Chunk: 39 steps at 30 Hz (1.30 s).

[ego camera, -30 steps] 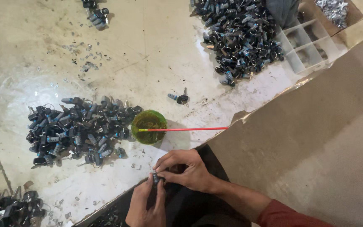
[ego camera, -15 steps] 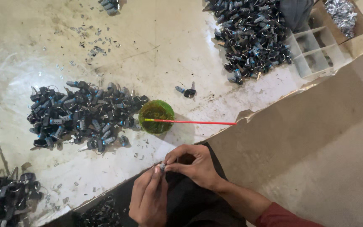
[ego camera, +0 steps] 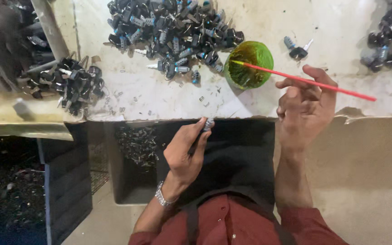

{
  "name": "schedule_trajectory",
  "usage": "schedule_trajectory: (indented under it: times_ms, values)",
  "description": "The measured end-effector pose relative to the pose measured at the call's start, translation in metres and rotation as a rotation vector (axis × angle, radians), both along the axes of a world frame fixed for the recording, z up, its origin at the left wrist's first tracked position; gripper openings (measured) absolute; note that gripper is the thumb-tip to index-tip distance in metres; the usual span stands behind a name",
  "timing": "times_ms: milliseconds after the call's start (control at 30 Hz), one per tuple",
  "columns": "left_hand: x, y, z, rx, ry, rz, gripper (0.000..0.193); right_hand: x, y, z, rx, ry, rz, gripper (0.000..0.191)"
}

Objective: The person picks up small metal components one at a time from the workbench, holds each in one hand, and uses a long-handled brush to apply a yellow-green liquid coating from a green container onto the part. The person then places the coated component back on the bench and reaches for the next one.

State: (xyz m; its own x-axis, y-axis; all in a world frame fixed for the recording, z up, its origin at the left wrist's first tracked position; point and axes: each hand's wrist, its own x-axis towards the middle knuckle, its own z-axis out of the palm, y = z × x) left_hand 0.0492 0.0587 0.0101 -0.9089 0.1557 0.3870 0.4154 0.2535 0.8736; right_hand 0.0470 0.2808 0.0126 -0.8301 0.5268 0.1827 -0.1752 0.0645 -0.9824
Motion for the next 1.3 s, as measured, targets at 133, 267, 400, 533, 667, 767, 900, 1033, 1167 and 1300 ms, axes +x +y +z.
schedule_trajectory:
  times_ms: [133,267,400,533,667,767,900,1033,1167,1300]
  values:
    - [-0.007,0.001,0.004,-0.023,-0.012,0.099,0.031,-0.001,0.002,0.004,-0.118,0.012,0.005,0.018]
    - [-0.011,0.003,0.001,-0.027,-0.012,0.114,0.030,0.007,0.010,0.000,-0.095,0.151,-0.155,0.021]
    - [-0.011,0.004,-0.003,-0.049,0.018,0.104,0.031,0.009,0.006,-0.005,-0.050,0.080,-0.173,0.023]
    - [-0.013,0.007,-0.001,-0.053,0.036,0.083,0.031,-0.003,-0.002,-0.012,-0.115,0.120,-0.172,0.024]
    - [-0.016,0.004,0.003,-0.041,0.093,0.095,0.032,-0.004,0.003,-0.018,-0.291,0.200,-0.290,0.027]
    - [-0.019,0.001,0.004,-0.026,0.083,0.120,0.032,0.011,0.004,-0.022,-0.289,0.204,-0.265,0.026]
    - [-0.021,0.001,0.002,0.016,0.081,0.102,0.033,0.035,0.004,-0.024,-0.414,0.065,-0.185,0.025]
    - [-0.020,0.001,0.003,-0.030,0.102,0.105,0.033,0.045,-0.001,-0.027,-0.488,0.007,-0.177,0.026]
    - [-0.018,0.001,0.006,-0.030,0.093,0.097,0.033,0.051,-0.001,-0.027,-0.357,0.044,-0.146,0.023]
    - [-0.018,0.002,0.006,0.001,0.056,0.110,0.034,0.059,-0.002,-0.027,-0.347,0.071,-0.129,0.022]
